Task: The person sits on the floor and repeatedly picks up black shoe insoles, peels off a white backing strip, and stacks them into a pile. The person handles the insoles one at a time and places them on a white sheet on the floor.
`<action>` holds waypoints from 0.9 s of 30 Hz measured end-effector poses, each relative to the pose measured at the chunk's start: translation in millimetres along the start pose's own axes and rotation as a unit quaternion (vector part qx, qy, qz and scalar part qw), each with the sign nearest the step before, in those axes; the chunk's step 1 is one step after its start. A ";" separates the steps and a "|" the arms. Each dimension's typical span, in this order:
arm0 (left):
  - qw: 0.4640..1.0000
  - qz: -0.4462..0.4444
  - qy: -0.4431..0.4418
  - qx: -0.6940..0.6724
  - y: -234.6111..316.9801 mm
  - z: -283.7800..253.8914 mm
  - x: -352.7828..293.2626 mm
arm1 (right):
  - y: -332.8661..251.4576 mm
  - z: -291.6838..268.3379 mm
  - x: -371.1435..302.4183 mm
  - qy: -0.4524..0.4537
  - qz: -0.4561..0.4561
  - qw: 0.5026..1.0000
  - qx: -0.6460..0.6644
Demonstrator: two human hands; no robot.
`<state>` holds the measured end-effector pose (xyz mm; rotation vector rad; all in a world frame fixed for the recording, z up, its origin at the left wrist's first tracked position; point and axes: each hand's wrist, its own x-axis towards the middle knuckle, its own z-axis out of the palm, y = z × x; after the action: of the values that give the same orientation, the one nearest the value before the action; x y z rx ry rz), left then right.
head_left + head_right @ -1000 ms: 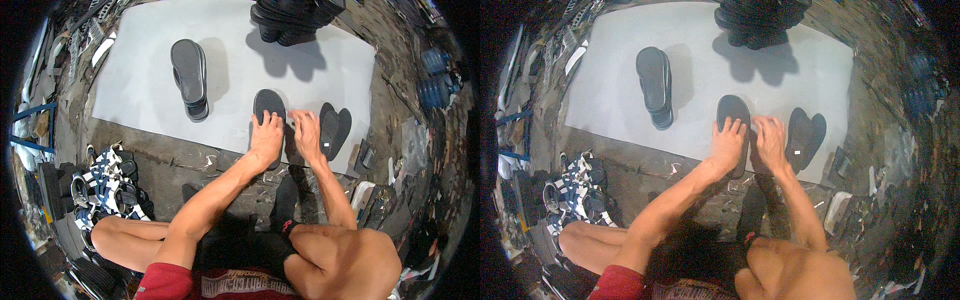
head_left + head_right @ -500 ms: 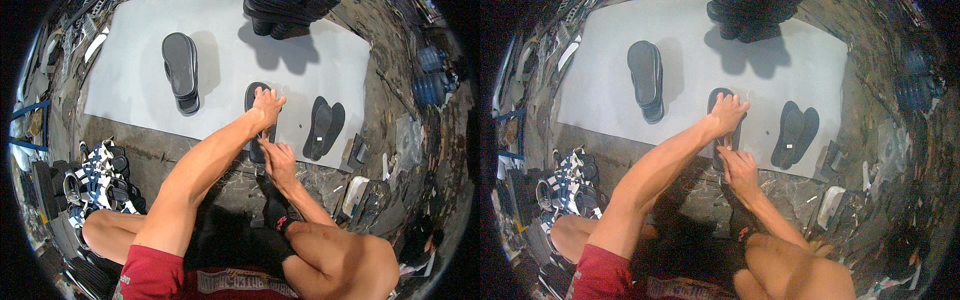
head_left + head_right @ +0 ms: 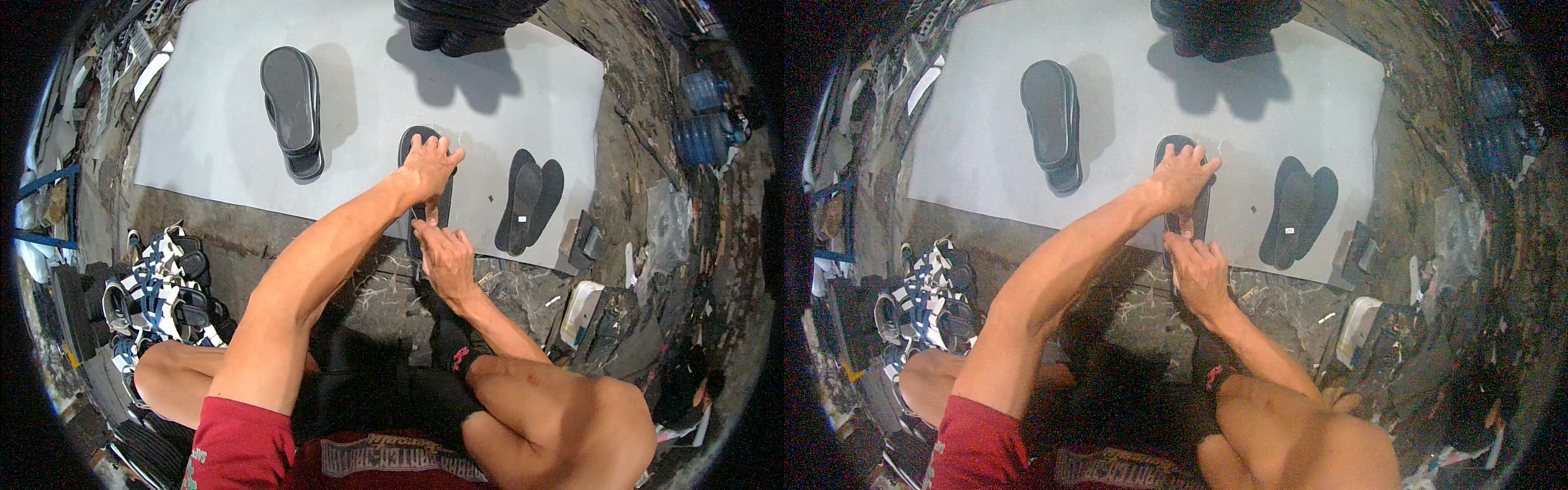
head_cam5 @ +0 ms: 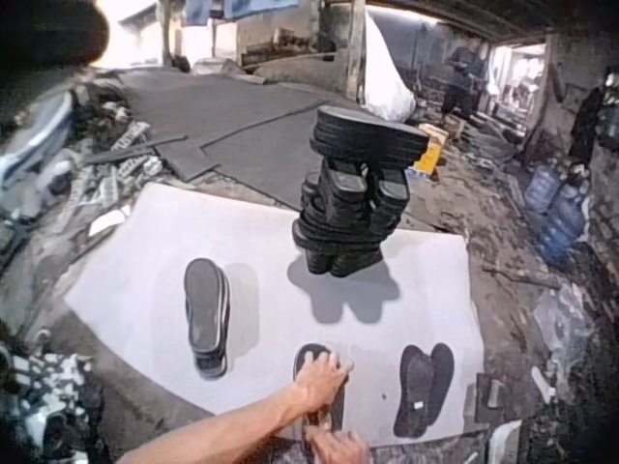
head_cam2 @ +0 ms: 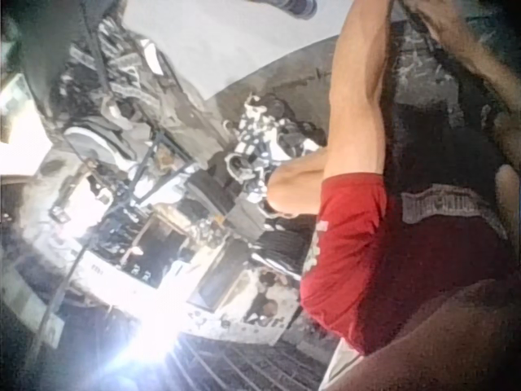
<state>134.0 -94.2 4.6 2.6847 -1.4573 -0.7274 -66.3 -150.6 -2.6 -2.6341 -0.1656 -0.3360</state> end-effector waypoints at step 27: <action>0.995 0.017 0.081 -0.049 -15.3 17.6 -32.2 | 29.6 -38.1 -10.1 0.010 0.053 0.991 0.123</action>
<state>124.3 -56.2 -1.7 2.5710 -1.3867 -0.5499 -78.7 -195.3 14.3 -2.3852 -0.0552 -0.2855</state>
